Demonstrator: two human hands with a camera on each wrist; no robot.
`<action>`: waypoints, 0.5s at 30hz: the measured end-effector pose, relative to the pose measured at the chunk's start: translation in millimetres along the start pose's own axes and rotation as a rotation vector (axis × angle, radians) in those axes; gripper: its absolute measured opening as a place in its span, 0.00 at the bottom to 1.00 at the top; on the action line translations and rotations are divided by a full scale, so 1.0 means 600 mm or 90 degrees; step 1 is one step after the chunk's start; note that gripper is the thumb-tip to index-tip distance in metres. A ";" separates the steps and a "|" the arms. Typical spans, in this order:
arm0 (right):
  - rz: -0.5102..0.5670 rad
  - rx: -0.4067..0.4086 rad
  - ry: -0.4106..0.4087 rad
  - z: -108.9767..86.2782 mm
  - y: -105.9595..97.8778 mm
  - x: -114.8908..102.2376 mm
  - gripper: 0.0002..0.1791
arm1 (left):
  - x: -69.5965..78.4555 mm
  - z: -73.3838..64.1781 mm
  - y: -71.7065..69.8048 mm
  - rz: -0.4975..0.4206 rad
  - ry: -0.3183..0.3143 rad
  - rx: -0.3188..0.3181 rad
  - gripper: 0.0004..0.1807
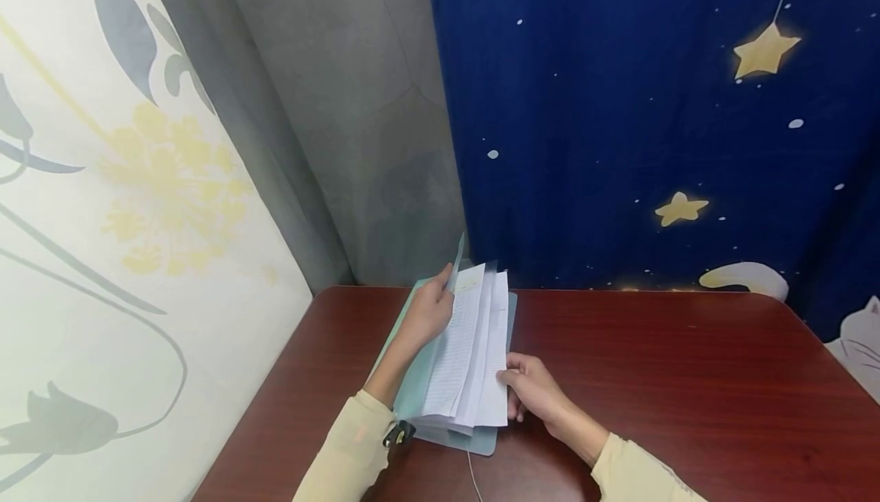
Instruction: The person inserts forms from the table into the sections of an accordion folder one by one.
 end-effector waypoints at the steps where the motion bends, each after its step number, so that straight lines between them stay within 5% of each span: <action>1: 0.002 -0.002 0.000 0.000 0.002 0.000 0.11 | 0.000 0.000 0.000 0.001 0.003 0.001 0.33; 15: 0.003 -0.054 0.018 0.008 0.027 0.007 0.16 | 0.001 0.000 0.002 -0.002 -0.004 0.004 0.32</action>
Point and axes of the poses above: each hand's wrist, its own z-axis towards the middle knuckle, its own y-axis out of the palm, x = y × z, the point moved 6 cm from there along z, towards the middle knuckle
